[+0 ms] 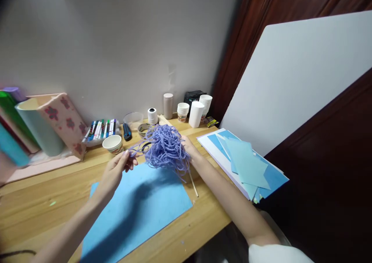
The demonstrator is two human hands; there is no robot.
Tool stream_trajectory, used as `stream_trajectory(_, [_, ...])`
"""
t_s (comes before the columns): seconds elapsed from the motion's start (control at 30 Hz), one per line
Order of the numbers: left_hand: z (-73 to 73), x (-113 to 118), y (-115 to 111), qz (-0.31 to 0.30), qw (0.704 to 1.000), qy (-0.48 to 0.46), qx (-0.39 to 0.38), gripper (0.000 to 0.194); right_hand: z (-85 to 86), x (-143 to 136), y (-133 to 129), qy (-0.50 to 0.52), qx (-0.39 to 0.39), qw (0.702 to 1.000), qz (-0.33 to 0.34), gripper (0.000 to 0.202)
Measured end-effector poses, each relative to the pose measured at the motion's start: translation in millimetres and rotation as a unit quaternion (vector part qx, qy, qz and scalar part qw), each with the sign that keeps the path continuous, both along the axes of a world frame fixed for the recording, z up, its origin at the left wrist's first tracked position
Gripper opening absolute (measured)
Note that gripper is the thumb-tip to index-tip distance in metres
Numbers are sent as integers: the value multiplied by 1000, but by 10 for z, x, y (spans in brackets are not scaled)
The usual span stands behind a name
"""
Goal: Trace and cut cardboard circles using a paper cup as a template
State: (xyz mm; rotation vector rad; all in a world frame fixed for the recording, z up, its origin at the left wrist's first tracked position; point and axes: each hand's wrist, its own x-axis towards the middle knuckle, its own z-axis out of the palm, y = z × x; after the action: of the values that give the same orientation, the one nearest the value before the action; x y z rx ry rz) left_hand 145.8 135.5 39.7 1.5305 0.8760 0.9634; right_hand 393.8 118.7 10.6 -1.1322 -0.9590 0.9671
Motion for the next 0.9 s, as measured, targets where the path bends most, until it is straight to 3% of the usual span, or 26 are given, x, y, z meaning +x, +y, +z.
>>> stream_trajectory(0.23, [319,-512,-11,139,985,-7,98,32,-237,-192,29,60,-13,997,-55,28])
stream_trajectory(0.4, [489,-690,10,192,970,-31,149,31,-452,-142,-12,101,-15,989,-111,20])
stream_trajectory(0.47, [521,-708,5,167,976,-27,140,36,-482,-70,-8,117,-15,984,-133,17])
stream_trajectory(0.57, [559,-698,-25,91,986,57,127,42,-441,25,21,145,-18,978,-152,19])
stream_trajectory(0.73, [626,-694,-76,48,962,215,160,42,-363,88,42,205,-17,966,-158,26])
stream_trajectory(0.83, [654,-748,-73,38,958,230,164,38,-379,128,17,117,17,979,-169,29])
stream_trajectory(0.9, [673,-786,-68,37,962,206,174,34,-367,161,-22,-6,26,977,-211,37])
